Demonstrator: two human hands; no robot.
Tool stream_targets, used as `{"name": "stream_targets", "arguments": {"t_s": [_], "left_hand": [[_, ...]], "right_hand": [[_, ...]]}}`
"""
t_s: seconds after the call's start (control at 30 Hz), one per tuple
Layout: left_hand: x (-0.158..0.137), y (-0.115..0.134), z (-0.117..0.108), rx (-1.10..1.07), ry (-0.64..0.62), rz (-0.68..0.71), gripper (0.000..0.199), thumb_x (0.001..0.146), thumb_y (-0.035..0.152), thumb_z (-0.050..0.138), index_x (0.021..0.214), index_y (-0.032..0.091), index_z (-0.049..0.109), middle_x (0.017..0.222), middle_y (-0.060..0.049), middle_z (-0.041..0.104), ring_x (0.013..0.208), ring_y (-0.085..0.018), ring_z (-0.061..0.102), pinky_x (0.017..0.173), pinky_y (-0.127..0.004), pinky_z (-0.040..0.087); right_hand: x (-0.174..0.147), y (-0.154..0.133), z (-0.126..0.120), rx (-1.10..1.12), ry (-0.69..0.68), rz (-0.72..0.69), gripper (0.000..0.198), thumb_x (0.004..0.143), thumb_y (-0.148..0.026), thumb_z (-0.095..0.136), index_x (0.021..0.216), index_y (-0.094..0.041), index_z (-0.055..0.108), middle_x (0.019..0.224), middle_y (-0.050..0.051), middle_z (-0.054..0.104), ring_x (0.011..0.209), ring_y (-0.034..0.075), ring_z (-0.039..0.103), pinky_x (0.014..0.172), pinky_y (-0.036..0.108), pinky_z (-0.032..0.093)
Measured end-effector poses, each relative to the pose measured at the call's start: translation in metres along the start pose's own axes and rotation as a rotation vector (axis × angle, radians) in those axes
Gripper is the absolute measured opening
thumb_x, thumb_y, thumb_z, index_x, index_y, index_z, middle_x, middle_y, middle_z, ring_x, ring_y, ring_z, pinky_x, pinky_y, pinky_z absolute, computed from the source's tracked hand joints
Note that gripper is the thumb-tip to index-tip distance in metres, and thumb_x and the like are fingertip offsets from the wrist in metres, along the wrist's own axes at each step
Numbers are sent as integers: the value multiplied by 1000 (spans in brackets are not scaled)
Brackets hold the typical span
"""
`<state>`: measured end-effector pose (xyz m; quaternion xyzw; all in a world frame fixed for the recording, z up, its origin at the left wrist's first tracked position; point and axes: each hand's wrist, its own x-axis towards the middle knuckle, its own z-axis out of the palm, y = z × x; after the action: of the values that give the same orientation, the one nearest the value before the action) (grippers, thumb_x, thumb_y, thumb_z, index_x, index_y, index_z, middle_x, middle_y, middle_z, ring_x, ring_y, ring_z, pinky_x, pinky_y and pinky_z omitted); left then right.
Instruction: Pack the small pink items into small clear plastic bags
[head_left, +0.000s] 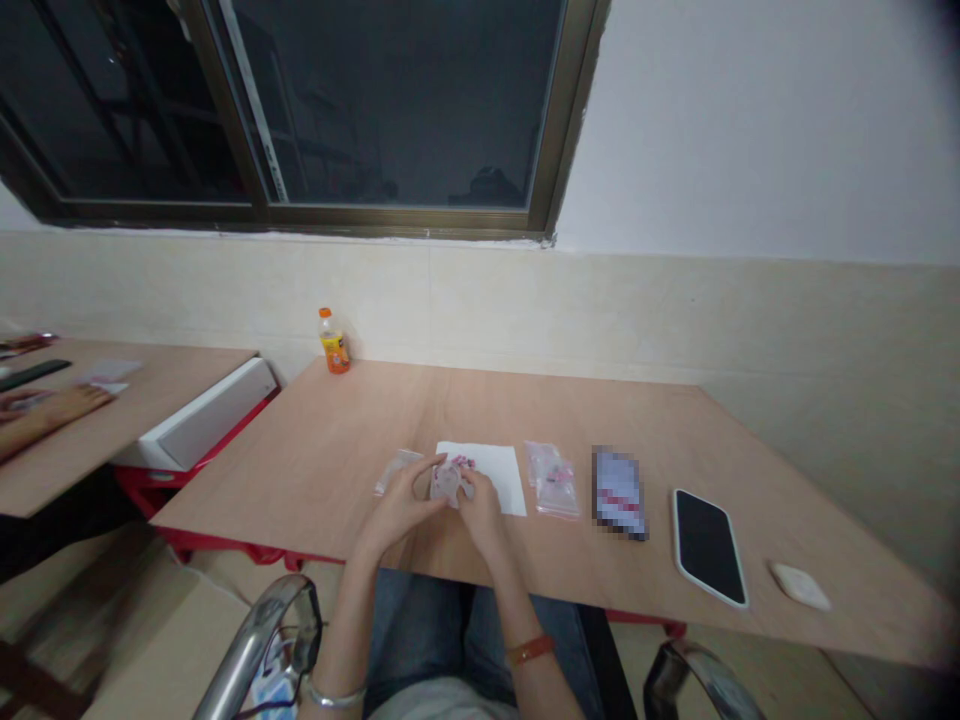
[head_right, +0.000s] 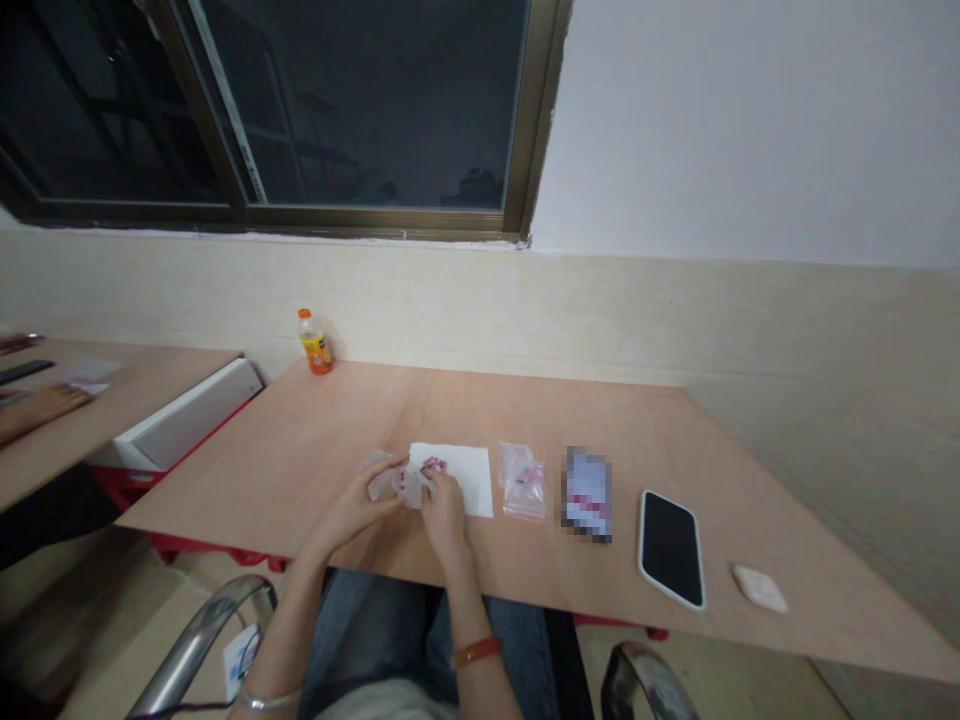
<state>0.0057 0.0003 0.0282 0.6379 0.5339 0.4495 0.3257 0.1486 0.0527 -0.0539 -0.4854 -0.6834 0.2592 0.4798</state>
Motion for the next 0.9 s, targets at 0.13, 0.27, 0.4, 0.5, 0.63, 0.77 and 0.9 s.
{"name": "stream_targets", "arguments": {"t_s": [0.13, 0.27, 0.4, 0.5, 0.63, 0.77, 0.9], "left_hand": [[1, 0, -3, -9, 1, 7, 52, 67, 21, 68, 118, 21, 56, 123, -8, 57, 114, -22, 52, 103, -41, 37], [3, 0, -5, -4, -5, 28, 52, 69, 21, 66, 120, 21, 55, 126, -8, 56, 117, -22, 50, 103, -41, 36], [2, -3, -3, 18, 6, 43, 52, 70, 22, 66, 120, 20, 54, 126, -9, 55, 116, -22, 51, 103, -40, 36], [1, -5, -2, 58, 30, 36, 49, 70, 26, 66, 117, 18, 55, 123, -10, 57, 114, -22, 52, 101, -40, 38], [1, 0, -1, 76, 31, -8, 47, 72, 34, 64, 115, 16, 57, 117, -10, 61, 109, -22, 56, 98, -38, 41], [2, 7, -1, 102, 14, -17, 49, 72, 39, 64, 114, 16, 58, 115, -10, 63, 108, -23, 57, 98, -38, 41], [3, 6, -1, 111, 13, -19, 49, 73, 42, 63, 115, 17, 58, 114, -10, 63, 107, -23, 57, 96, -38, 42]], "right_hand": [[-6, -3, 8, -98, -100, -62, 36, 69, -5, 50, 99, -19, 65, 97, 9, 68, 91, 23, 61, 83, 36, 46], [-6, -4, 10, -162, -134, -74, 33, 67, -3, 49, 90, -19, 67, 91, 9, 68, 87, 24, 60, 80, 35, 45], [-4, 2, 10, -130, -106, -69, 33, 69, -3, 48, 91, -17, 67, 92, 9, 68, 88, 23, 60, 80, 34, 44], [-4, 4, 9, -119, -96, -66, 27, 73, -6, 48, 88, -16, 67, 91, 10, 68, 87, 22, 59, 80, 33, 43], [-5, 3, 8, -170, -95, -60, 21, 76, -9, 48, 81, -17, 67, 83, 8, 67, 81, 21, 57, 74, 31, 43], [-6, 3, 11, -163, -78, -72, 21, 77, -10, 49, 76, -18, 68, 78, 6, 67, 78, 20, 57, 70, 29, 42], [-5, 6, 12, -4, -52, -53, 21, 78, -13, 49, 74, -19, 68, 75, 6, 67, 74, 20, 58, 69, 30, 44]]}}
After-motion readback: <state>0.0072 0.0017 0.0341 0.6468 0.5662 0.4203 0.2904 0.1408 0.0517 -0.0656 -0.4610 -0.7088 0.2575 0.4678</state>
